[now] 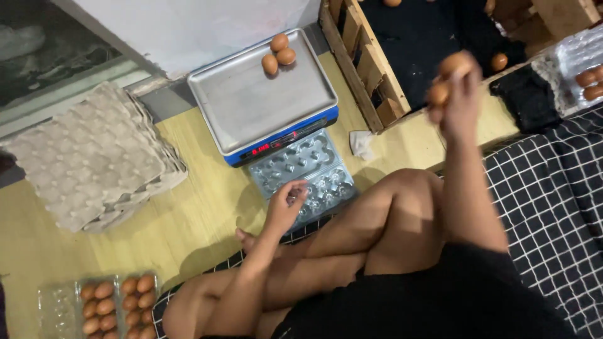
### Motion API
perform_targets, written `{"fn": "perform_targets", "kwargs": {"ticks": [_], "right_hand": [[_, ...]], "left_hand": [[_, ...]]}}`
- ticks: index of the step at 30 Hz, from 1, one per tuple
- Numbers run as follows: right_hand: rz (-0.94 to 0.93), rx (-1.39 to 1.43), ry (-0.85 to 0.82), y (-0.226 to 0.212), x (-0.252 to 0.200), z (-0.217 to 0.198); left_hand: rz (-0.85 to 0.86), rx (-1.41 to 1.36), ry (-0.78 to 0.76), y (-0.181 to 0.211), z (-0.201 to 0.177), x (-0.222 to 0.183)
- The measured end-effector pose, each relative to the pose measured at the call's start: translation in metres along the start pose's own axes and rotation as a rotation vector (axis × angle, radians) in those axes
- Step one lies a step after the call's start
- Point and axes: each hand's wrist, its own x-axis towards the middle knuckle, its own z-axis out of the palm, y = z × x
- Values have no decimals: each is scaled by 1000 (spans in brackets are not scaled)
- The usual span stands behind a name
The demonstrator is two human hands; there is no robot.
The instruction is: Weighing eggs on a digital scale and organizing them into plastic trays
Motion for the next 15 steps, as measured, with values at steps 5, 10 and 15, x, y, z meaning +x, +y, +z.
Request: {"fn": "perform_targets", "kwargs": {"ticks": [5, 10, 15], "right_hand": [[458, 138, -107, -89, -154, 111], [359, 19, -355, -63, -262, 190], [-290, -371, -628, -4, -290, 224]], "left_hand": [[14, -237, 61, -41, 13, 7], [-336, -908, -9, -25, 25, -5], [-465, -1104, 244, -50, 20, -3]]}}
